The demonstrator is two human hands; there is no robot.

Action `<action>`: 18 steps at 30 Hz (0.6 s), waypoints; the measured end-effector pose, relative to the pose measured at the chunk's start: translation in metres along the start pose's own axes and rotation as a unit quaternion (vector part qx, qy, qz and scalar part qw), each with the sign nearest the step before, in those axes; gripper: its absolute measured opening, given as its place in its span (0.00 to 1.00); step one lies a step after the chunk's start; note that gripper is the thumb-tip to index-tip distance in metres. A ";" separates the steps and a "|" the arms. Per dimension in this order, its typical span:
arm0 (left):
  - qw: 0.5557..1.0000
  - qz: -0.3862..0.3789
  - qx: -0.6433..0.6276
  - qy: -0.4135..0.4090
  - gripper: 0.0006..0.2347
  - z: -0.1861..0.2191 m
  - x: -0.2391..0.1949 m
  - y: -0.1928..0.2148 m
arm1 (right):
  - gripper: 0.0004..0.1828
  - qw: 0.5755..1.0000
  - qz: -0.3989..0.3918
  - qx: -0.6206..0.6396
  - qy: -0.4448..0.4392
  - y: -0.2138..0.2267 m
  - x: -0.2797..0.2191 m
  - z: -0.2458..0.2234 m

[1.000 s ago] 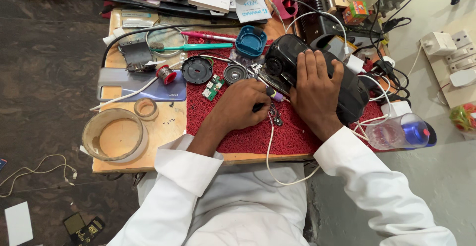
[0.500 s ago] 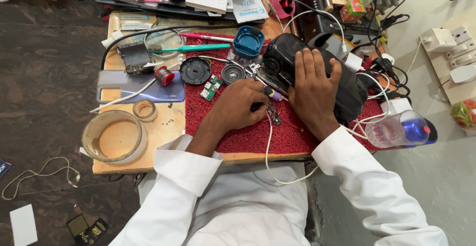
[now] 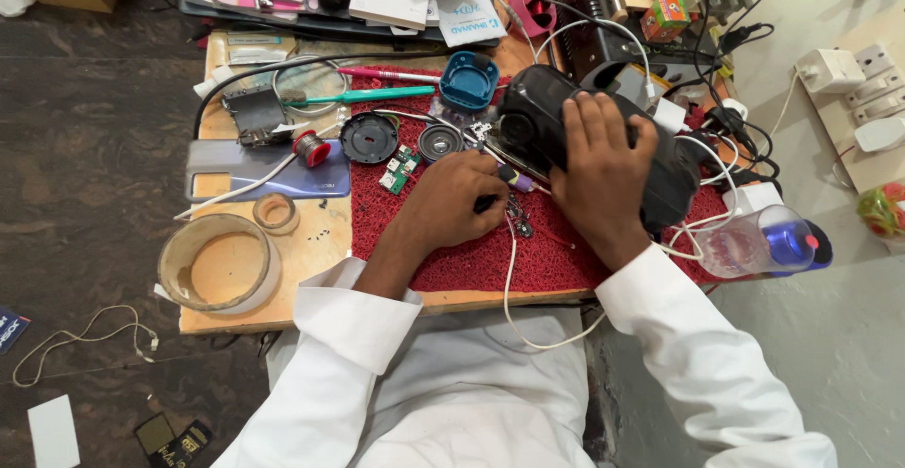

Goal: The person disassembles a black toy car, removes the internal circuit board and speaker, and manipulates wires and components on a cluttered workbench. They repeatedly handle the car body and internal parts, turning them over and connecting wires.

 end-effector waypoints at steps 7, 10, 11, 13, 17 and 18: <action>1.000 0.009 0.000 -0.013 0.02 -0.001 -0.001 -0.001 | 0.40 0.992 0.080 0.082 -0.045 0.060 -0.018 0.022; 1.000 0.011 -0.001 -0.010 0.02 -0.003 -0.001 -0.001 | 0.36 0.985 0.132 0.109 -0.037 0.087 -0.026 0.023; 1.000 0.009 0.000 -0.009 0.02 -0.003 -0.001 -0.002 | 0.37 0.983 0.142 0.116 -0.031 0.095 -0.029 0.022; 1.000 0.006 0.005 -0.008 0.02 -0.003 -0.001 -0.002 | 0.37 0.978 0.160 0.131 -0.019 0.107 -0.032 0.019; 1.000 0.001 0.010 -0.011 0.03 -0.002 -0.001 -0.002 | 0.36 0.968 0.185 0.170 -0.017 0.124 -0.038 0.014; 1.000 0.000 0.009 -0.013 0.03 -0.002 -0.001 -0.002 | 0.36 0.965 0.190 0.181 -0.021 0.126 -0.039 0.014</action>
Point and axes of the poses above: each hand's wrist, its own x-axis towards the middle knuckle, its own y-axis out of the back of the hand, z = x × y, the point moved 8 cm from there along x, towards the middle knuckle, and after that the axes turned 3 degrees about y, right-handed, at the moved point
